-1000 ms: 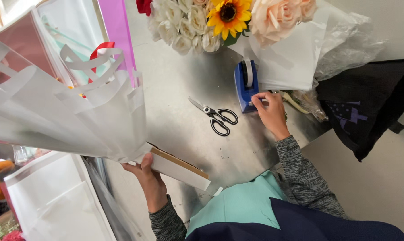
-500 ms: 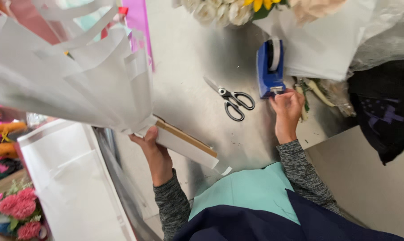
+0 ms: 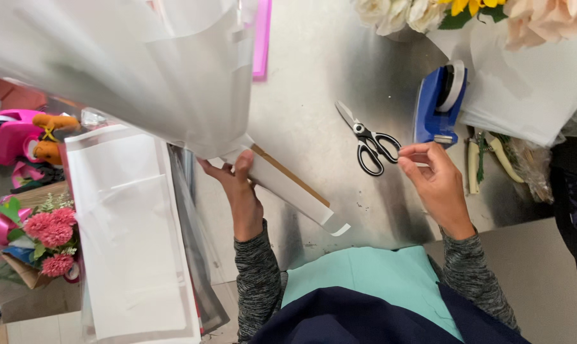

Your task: The person wraps the base of a floral arrangement with white plastic sheets, using scissors to cut a sheet and securing the wrap by hand.

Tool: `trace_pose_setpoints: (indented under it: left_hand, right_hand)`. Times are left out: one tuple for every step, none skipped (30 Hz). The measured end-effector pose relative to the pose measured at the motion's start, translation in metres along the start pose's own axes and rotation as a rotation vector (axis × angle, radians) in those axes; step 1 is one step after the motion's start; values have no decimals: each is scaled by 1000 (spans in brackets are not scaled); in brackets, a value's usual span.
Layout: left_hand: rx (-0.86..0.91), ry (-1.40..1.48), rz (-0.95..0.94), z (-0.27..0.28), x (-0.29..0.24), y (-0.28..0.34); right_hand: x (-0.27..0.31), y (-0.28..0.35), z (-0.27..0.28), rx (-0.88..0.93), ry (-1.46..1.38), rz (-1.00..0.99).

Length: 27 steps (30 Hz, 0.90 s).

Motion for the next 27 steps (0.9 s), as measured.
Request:
trace_pose_setpoints:
  left_hand:
    - [4,-27,-13,1,3,-2]
    - [1,-52,-29,2,5,-5]
    - [-19,-45,-45,2,5,-3]
    - [-9,-60,-37,2,5,0]
    - [1,-74,-28,1,7,2]
    - [-23,-67,-40,2,-1,6]
    - [4,-63,-24,0,-7,9]
    - [34,-59,-4,-3,-12,14]
    - [13,-53,-11,-1,-18,14]
    - [43,-17,24,-2,-23,16]
    - [73,19,58,-3,-27,18]
    - [66,26,56,-2,-27,19]
    - [74,38,41,-2,-28,20]
    - [83,49,27,-3,-28,21]
    - [78,54,27,-3,-29,22]
    - [73,64,37,-3,-30,22]
    - [69,74,48,-3,-31,23]
    - [63,78,45,-4,-34,24]
    - [65,97,20,-4,-37,24]
    - [66,113,-3,-5,-40,25]
    - [60,117,-5,-4,-39,25]
    - [58,108,-11,-4,-39,24]
    - [56,99,-16,-4,-38,24]
    - [53,100,-17,-3,-38,23]
    - [58,12,15,-2,-37,22]
    - [63,-73,45,-1,-36,21]
    - [61,-72,43,0,-39,22]
  right_hand:
    - [21,3,-8,43,-35,20]
    - [44,5,-16,91,-71,45]
    - [62,5,-19,108,-75,66]
    - [84,6,-25,174,0,177]
    - [105,9,-31,238,75,290]
    - [123,10,-32,256,72,309]
    - [142,13,-36,345,113,381]
    - [159,17,-38,432,156,448]
    - [166,15,-42,448,156,463]
    - [172,17,-48,552,171,474]
    - [178,19,-53,656,187,484]
    - [178,16,-62,662,192,491]
    - [182,15,-69,672,146,601]
    - [186,14,-76,682,100,708]
    - [187,14,-82,687,104,712]
    - [187,12,-89,721,65,672]
    - [187,11,-96,754,26,632]
    - [186,12,-101,759,29,638]
    - [185,12,-106,718,34,652]
    - [183,12,-110,676,38,665]
    - [181,13,-113,682,40,670]
    - [179,12,-115,611,76,674]
    - [177,11,-116,540,111,678]
    - [174,10,-118,543,111,680]
    - [172,8,-118,530,57,691]
    - [170,6,-118,517,4,703]
    - [164,8,-118,518,4,706]
Point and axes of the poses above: each hand's wrist, its own y-axis away from the middle knuckle, its own z-axis out of the back of the hand, x = y × z, the point moved 4 cm from there along -y, towards the middle knuckle, and after that the axes turned 5 degrees about -z, right-handed, at the moved point
